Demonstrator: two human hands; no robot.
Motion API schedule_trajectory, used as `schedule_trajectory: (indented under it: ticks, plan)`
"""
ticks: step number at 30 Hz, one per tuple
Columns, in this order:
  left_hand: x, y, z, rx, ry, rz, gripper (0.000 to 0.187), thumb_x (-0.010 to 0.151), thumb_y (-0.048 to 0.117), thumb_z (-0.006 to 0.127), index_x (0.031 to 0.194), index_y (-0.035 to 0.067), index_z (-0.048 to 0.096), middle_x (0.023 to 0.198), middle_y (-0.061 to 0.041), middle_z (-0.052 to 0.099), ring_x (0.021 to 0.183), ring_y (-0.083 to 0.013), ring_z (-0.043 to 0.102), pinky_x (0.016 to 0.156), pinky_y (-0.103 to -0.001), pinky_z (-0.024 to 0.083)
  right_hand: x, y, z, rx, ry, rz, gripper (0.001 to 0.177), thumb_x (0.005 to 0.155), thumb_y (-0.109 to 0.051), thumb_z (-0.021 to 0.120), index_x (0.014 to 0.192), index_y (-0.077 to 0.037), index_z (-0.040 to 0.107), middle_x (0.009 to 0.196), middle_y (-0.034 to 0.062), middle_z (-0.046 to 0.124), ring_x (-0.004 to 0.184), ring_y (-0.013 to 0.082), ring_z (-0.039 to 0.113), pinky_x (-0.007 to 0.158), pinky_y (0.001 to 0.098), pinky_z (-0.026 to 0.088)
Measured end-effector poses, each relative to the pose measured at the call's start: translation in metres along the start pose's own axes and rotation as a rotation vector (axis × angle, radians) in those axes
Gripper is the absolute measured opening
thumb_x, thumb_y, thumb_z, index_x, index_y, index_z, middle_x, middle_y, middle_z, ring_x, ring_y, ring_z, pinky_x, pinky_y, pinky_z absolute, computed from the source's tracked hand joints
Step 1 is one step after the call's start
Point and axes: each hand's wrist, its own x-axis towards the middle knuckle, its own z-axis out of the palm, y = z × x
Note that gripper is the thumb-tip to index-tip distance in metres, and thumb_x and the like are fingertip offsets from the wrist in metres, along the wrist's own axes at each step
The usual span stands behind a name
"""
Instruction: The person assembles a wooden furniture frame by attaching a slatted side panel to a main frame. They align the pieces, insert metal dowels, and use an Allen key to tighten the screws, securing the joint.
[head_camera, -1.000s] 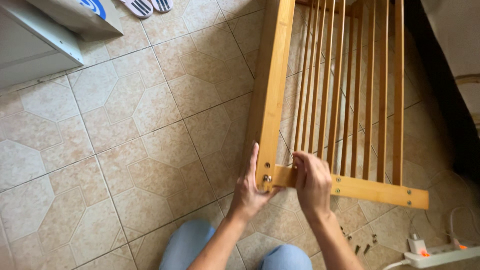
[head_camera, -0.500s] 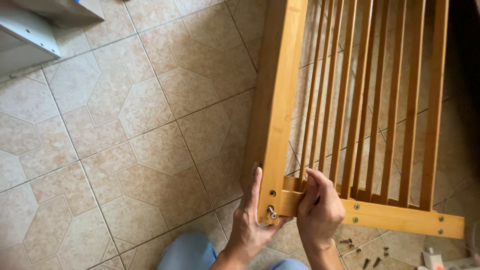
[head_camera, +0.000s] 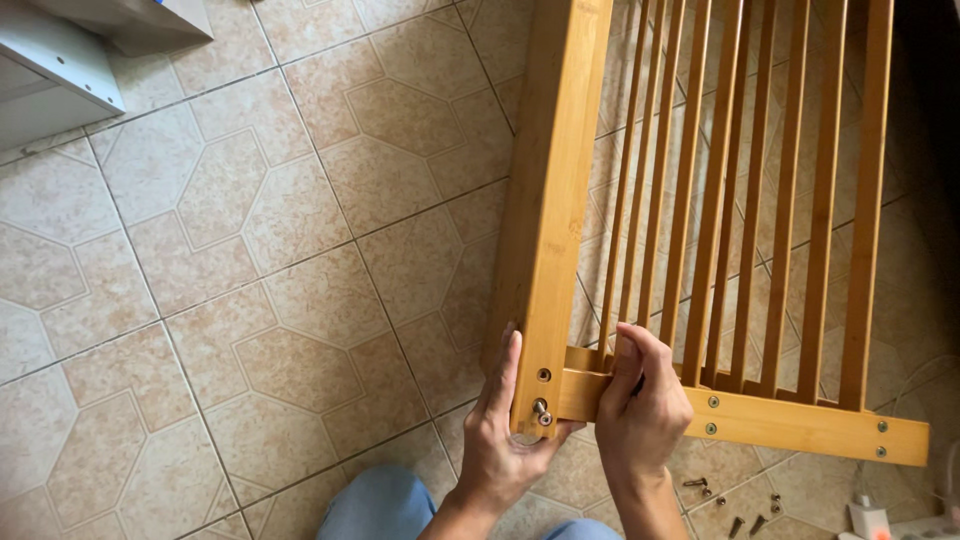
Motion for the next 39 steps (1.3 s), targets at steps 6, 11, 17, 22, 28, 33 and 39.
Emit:
schedule_trajectory:
  ticks: [6,11,17,22,28,33,39]
  plan:
    - [-0.003,-0.003,0.0,0.002,0.013,-0.005,0.104,0.077,0.019,0.092,0.159,0.001,0.031,0.148,-0.026,0.058,0.129,-0.0379,0.067,0.106,-0.042,0.058,0.001,0.012,-0.01,0.177,-0.052,-0.077,0.012,0.108,-0.013,0.054,0.114,-0.003,0.055,0.093,0.0067,0.074,0.082,0.016,0.073,0.077,0.0347,0.059]
    - [-0.003,-0.004,0.0,0.053,0.002,0.068,0.104,0.078,0.021,0.091,0.158,0.0,0.028,0.155,-0.03,0.045,0.137,-0.0449,0.054,0.108,-0.046,0.054,-0.01,0.018,-0.005,-0.096,-0.014,-0.252,0.011,0.106,-0.012,0.058,0.106,-0.002,0.062,0.077,0.01,0.07,0.064,0.0201,0.066,0.073,0.0373,0.051]
    - [0.025,0.006,-0.053,-0.02,-0.262,0.026,0.083,0.082,0.014,0.066,0.157,0.0,0.033,0.158,-0.024,0.045,0.148,-0.0391,0.046,0.124,-0.051,0.038,-0.012,0.016,-0.001,-0.044,-0.018,-0.167,0.008,0.107,-0.01,0.058,0.104,-0.004,0.062,0.073,0.0078,0.066,0.061,0.0228,0.062,0.071,0.0371,0.049]
    - [0.111,0.02,-0.029,-0.382,-0.185,-0.192,0.079,0.09,0.034,0.058,0.158,0.004,0.031,0.165,-0.022,0.035,0.155,-0.0356,0.032,0.126,-0.051,0.021,-0.014,0.008,-0.002,-0.026,0.015,-0.144,0.006,0.108,-0.01,0.056,0.105,-0.005,0.06,0.076,0.0061,0.068,0.065,0.0228,0.065,0.075,0.0373,0.049]
    - [0.154,0.02,0.022,0.061,-0.126,-0.395,0.108,0.076,0.027,0.073,0.162,0.009,0.012,0.146,-0.028,0.048,0.127,-0.0392,0.055,0.105,-0.045,0.049,-0.009,0.007,0.003,-0.035,0.059,-0.111,0.009,0.109,-0.011,0.054,0.105,-0.005,0.06,0.075,0.0054,0.068,0.065,0.0233,0.065,0.072,0.0377,0.049]
    - [0.141,0.021,0.02,0.141,-0.055,-0.307,0.1,0.072,0.016,0.07,0.159,0.006,0.022,0.113,-0.027,0.072,0.094,-0.0376,0.075,0.083,-0.043,0.063,-0.012,0.001,0.008,-0.08,0.094,-0.005,0.011,0.11,-0.013,0.054,0.104,-0.007,0.06,0.072,0.0048,0.068,0.066,0.0266,0.063,0.07,0.0392,0.049]
    - [0.139,0.021,0.019,0.164,-0.04,-0.358,0.097,0.076,0.016,0.068,0.16,0.005,0.021,0.101,-0.026,0.074,0.08,-0.0349,0.077,0.073,-0.041,0.065,-0.007,-0.001,0.01,-0.052,0.117,-0.005,0.012,0.112,-0.014,0.053,0.105,-0.007,0.059,0.073,0.0048,0.067,0.068,0.0269,0.062,0.071,0.0401,0.048]
